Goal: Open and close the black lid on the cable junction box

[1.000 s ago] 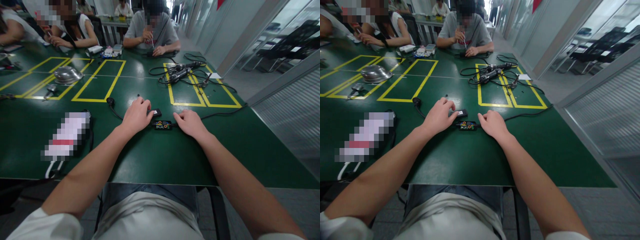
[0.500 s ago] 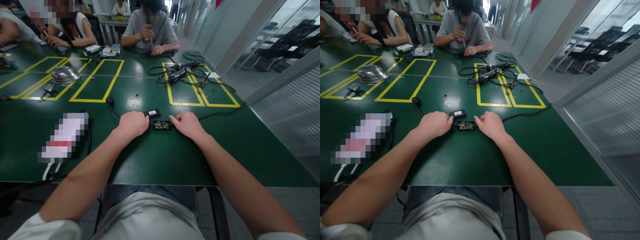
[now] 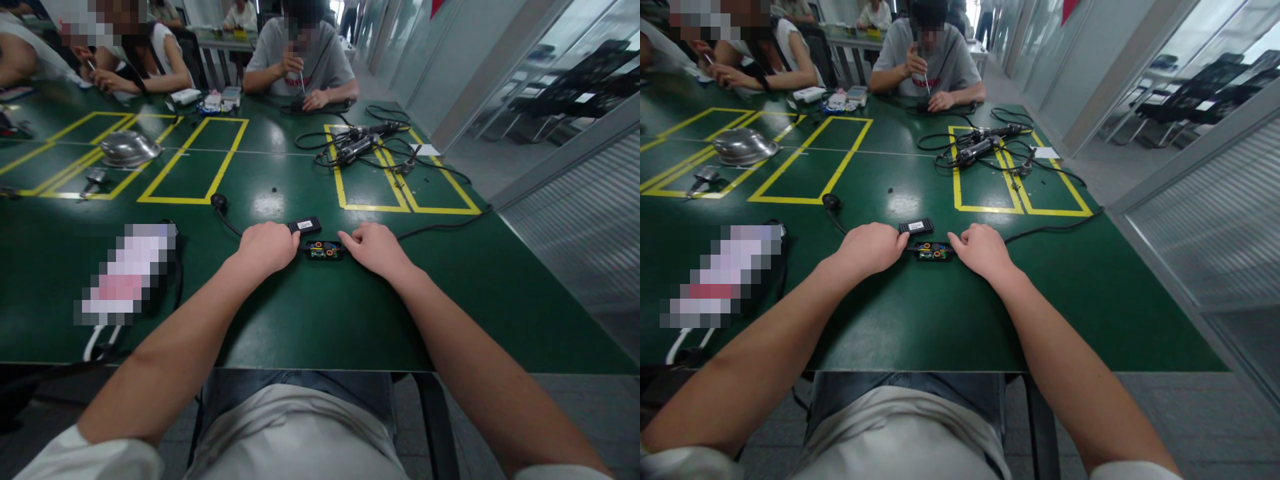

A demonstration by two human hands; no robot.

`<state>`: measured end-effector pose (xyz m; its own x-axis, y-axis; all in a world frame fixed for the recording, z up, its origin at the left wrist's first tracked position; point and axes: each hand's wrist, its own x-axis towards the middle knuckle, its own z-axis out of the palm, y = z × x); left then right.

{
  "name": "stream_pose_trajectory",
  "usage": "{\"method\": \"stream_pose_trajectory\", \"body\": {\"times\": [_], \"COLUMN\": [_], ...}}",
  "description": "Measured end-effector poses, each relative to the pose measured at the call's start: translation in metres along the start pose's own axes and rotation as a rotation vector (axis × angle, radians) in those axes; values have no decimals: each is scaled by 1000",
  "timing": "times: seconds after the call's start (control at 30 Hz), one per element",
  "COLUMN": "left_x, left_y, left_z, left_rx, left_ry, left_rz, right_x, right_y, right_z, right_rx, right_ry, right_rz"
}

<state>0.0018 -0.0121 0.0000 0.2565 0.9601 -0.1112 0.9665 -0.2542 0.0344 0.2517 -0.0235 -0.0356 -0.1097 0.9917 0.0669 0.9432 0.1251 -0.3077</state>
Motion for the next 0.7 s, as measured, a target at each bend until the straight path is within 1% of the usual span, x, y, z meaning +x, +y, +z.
{"method": "stream_pose_trajectory", "body": {"times": [0.13,0.17,0.23,0.33,0.37,0.4,0.5,0.57,0.63,0.7], "left_x": [-3,-3,-4,-1,0,2,10,15,19,19], "left_y": [3,4,6,6,5,4,-2,-6,-8,-9], "left_z": [-6,-7,-7,-3,0,3,12,16,17,15], "left_rx": [6,1,-53,-191,-223,-240,-254,-270,-303,-361], "left_ry": [-29,-15,85,293,327,332,244,221,270,346], "left_rz": [-6,5,47,124,144,163,179,179,208,277], "right_x": [0,0,0,-1,-1,-2,-2,-1,0,1], "right_y": [1,0,-1,-6,-7,-8,-8,-6,-3,-1], "right_z": [-1,-1,-3,-4,-5,-5,-5,-4,-4,-3], "right_rx": [-13,-10,4,25,28,30,39,38,33,34], "right_ry": [-2,-7,-18,-11,-8,-7,-16,-15,-10,-10], "right_rz": [-6,-5,0,23,34,42,44,28,5,-15]}}
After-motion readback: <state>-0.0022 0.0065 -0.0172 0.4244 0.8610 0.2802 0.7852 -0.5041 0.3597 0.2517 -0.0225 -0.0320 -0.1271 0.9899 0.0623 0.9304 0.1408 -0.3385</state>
